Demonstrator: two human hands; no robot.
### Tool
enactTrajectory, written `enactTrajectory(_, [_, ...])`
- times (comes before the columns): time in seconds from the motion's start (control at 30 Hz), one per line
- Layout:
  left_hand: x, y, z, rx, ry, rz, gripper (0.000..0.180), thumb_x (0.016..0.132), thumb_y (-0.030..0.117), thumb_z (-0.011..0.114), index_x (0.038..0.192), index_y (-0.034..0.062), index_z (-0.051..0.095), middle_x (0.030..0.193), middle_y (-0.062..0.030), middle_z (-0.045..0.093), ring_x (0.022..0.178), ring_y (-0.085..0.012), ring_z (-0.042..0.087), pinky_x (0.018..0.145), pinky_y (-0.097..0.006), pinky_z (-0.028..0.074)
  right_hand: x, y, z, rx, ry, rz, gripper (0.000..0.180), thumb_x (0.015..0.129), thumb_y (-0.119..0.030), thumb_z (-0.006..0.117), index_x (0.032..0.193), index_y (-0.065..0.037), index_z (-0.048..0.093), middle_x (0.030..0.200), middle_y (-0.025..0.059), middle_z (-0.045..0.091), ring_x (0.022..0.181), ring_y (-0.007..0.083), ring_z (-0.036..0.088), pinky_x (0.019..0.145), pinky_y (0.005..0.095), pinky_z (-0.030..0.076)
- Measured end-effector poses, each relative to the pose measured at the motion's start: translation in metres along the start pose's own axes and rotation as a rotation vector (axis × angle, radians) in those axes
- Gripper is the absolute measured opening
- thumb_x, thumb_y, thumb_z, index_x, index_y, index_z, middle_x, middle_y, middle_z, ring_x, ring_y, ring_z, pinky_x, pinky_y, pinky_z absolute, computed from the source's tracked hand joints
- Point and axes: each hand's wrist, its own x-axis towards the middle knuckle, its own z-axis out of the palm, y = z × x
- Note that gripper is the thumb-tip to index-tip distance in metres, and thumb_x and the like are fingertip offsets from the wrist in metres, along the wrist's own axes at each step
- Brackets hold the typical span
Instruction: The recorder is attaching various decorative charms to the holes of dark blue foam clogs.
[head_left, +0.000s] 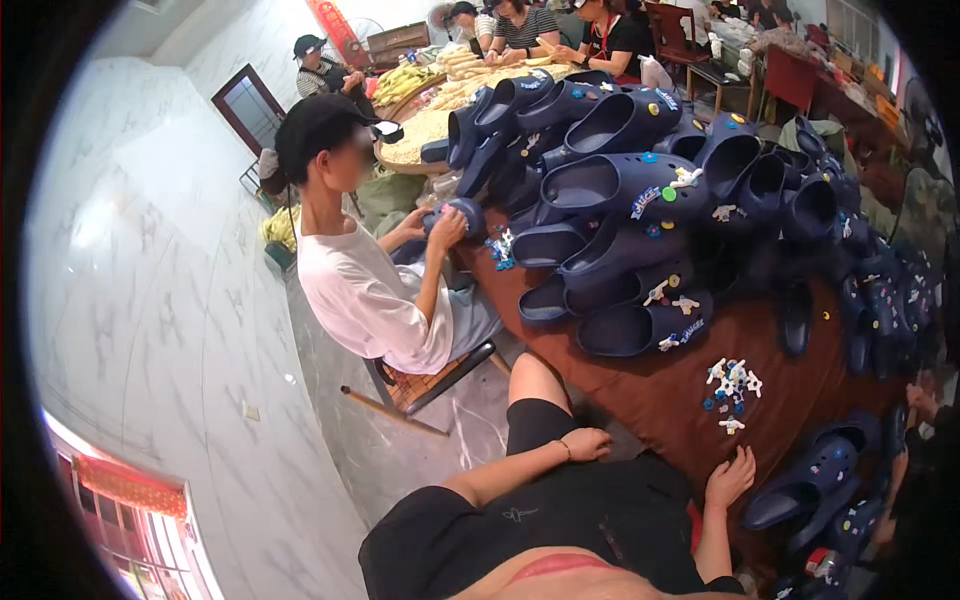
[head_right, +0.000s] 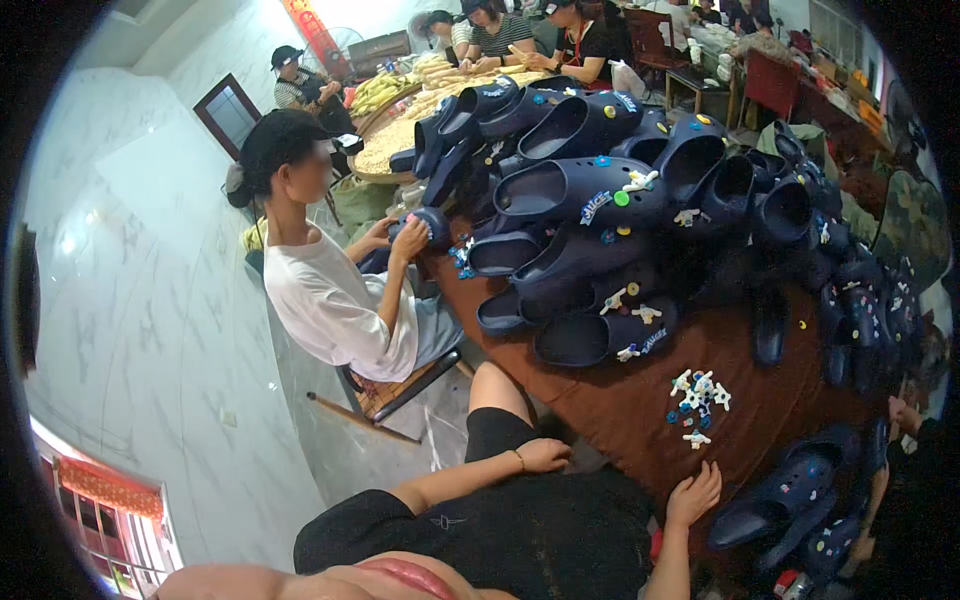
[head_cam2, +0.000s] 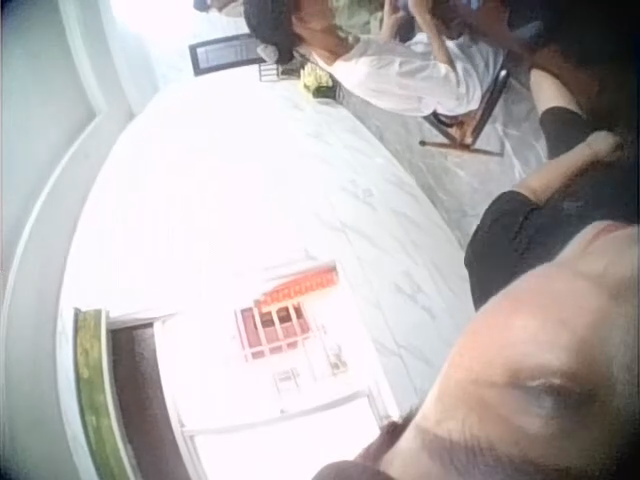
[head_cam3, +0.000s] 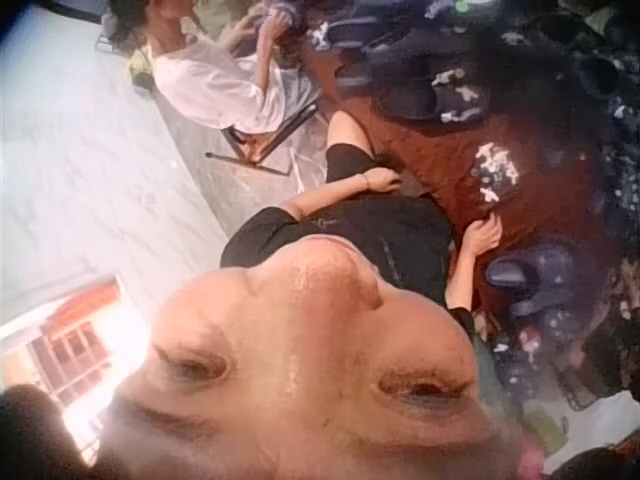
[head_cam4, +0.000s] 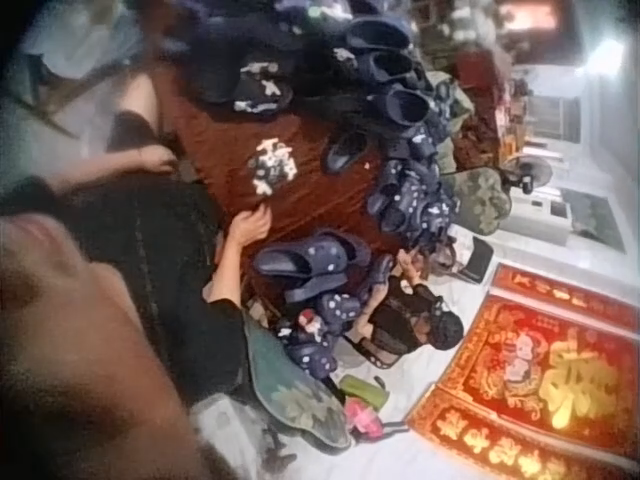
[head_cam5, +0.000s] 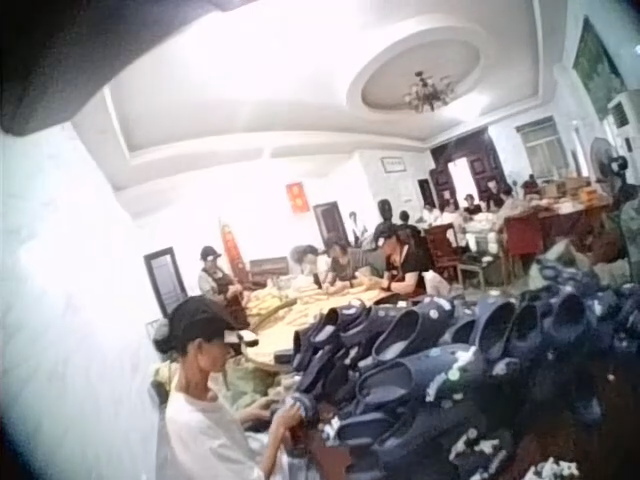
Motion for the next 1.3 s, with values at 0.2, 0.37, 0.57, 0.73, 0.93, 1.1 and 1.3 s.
enactTrajectory(0.2, [-0.016,0.009,-0.027,-0.158,-0.007,0.117,0.028,0.082,0.023,0.054,0.101,0.0027,0.059,0.094,-0.0169,0.061,0.088,-0.0324,0.058,0.077,-0.04,0.046,0.004,0.001,-0.015,0.099,-0.063,0.005,0.033,0.079,-0.007,0.051,0.112,-0.003,0.051,0.125,0.0123,0.044,0.117,0.0313,0.039,0.096,0.0458,0.03])
enactTrajectory(0.37, [-0.017,0.048,-0.064,-0.292,-0.062,0.304,0.027,0.083,0.021,0.055,0.101,0.0021,0.059,0.095,-0.0157,0.061,0.089,-0.0311,0.058,0.079,-0.038,0.045,0.023,0.018,-0.023,0.376,0.021,-0.045,0.018,0.079,-0.002,0.049,0.096,0.002,0.055,0.114,0.0194,0.049,0.106,0.0355,0.047,0.091,0.0413,0.036])
enactTrajectory(0.57, [0.02,0.09,-0.086,-0.327,0.066,0.421,0.029,0.087,0.02,0.052,0.109,0.0019,0.055,0.105,-0.0139,0.058,0.099,-0.0301,0.054,0.085,-0.038,0.043,0.061,0.013,-0.03,0.489,0.088,0.005,0.018,0.079,0.001,0.049,0.096,0.003,0.056,0.115,0.0188,0.049,0.108,0.0334,0.047,0.092,0.0392,0.037])
enactTrajectory(0.73, [0.061,0.095,-0.09,-0.14,0.263,0.453,0.03,0.079,0.012,0.056,0.108,0.0052,0.055,0.105,-0.0131,0.057,0.101,-0.0313,0.051,0.089,-0.04,0.039,0.108,-0.013,-0.037,0.477,0.157,-0.118,0.015,0.078,-0.001,0.051,0.091,-0.002,0.06,0.109,0.0172,0.055,0.105,0.0327,0.051,0.091,0.0369,0.04])
enactTrajectory(0.93, [0.091,0.077,-0.053,-0.014,0.372,0.408,0.033,0.08,0.014,0.057,0.112,0.005,0.053,0.116,-0.0136,0.05,0.11,-0.0323,0.045,0.093,-0.041,0.037,0.176,0.001,-0.021,0.599,0.285,-0.111,0.013,0.078,-0.002,0.05,0.088,-0.001,0.058,0.1,0.0172,0.056,0.095,0.0317,0.055,0.083,0.0351,0.044])
enactTrajectory(1.1, [0.098,0.069,-0.032,0.073,0.415,0.41,0.032,0.078,0.016,0.059,0.108,0.0057,0.054,0.115,-0.0126,0.05,0.109,-0.03,0.047,0.091,-0.04,0.039,0.244,0.031,-0.004,0.569,0.281,0.079,0.017,0.077,-0.005,0.051,0.091,-0.002,0.059,0.096,0.0162,0.058,0.092,0.0308,0.056,0.079,0.0349,0.045])
enactTrajectory(1.3, [0.096,0.071,-0.032,0.198,0.448,0.373,0.034,0.076,0.015,0.059,0.108,0.0058,0.053,0.116,-0.0118,0.05,0.11,-0.0296,0.047,0.091,-0.04,0.039,0.348,0.017,0.031,0.563,0.326,0.193,0.025,0.078,-0.018,0.055,0.098,-0.003,0.061,0.096,0.0165,0.062,0.092,0.0289,0.06,0.082,0.0345,0.045])
